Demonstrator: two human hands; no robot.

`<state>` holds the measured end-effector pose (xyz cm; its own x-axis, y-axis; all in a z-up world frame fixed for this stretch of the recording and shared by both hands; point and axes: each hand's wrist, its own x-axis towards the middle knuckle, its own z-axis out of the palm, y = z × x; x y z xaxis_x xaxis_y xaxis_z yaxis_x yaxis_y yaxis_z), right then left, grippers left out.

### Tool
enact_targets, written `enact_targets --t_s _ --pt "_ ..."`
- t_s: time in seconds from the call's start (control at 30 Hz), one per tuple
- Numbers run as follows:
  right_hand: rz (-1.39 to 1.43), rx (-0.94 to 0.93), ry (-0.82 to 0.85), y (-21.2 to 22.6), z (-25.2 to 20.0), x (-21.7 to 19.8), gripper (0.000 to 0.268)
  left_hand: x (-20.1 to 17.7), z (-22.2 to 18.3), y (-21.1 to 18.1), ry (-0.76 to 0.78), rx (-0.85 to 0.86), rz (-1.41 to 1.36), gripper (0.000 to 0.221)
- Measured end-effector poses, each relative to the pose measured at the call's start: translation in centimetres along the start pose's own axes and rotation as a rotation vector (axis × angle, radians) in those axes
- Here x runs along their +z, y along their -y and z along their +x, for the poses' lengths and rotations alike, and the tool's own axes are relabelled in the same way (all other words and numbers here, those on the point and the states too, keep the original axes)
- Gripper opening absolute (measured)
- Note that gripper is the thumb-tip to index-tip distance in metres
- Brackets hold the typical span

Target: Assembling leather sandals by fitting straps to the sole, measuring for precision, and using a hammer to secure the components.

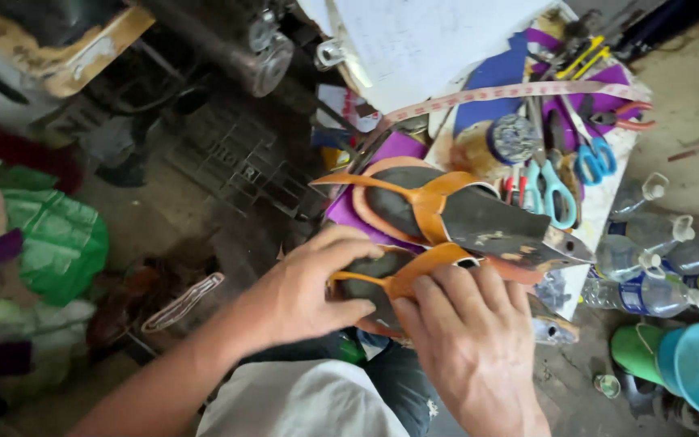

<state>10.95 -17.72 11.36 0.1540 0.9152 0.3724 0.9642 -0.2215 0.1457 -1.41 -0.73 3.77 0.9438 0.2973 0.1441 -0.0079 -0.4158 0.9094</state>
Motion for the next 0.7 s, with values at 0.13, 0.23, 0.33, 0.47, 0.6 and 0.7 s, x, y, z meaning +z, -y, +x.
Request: enact_targets --t_s 0.13,0.23,0.33,0.47,0.6,0.7 --pt "0.000 -0.012 0.017 0.4 0.5 0.6 0.021 -0.8 0.1 -1.8 -0.032 0.016 0.381 0.056" --pt "-0.075 -0.058 -0.016 0.5 0.7 0.8 0.029 -2.9 1.8 -1.5 -0.105 0.213 0.268 0.025" --pt "-0.036 -0.068 -0.032 0.3 0.9 0.3 0.024 -4.7 5.1 1.3 -0.192 0.167 0.000 0.013" --pt "0.002 -0.077 -0.034 -0.5 0.7 -0.5 0.025 -3.8 13.0 11.5 -0.234 -0.191 0.129 0.017" --pt "0.142 -0.006 -0.027 -1.7 1.4 -2.3 0.024 -2.0 17.6 16.2 0.135 -0.425 -0.079 0.073" --pt "0.243 0.155 0.024 -4.2 2.1 -5.0 0.025 -2.4 17.7 17.1 0.050 -0.210 0.025 0.024"
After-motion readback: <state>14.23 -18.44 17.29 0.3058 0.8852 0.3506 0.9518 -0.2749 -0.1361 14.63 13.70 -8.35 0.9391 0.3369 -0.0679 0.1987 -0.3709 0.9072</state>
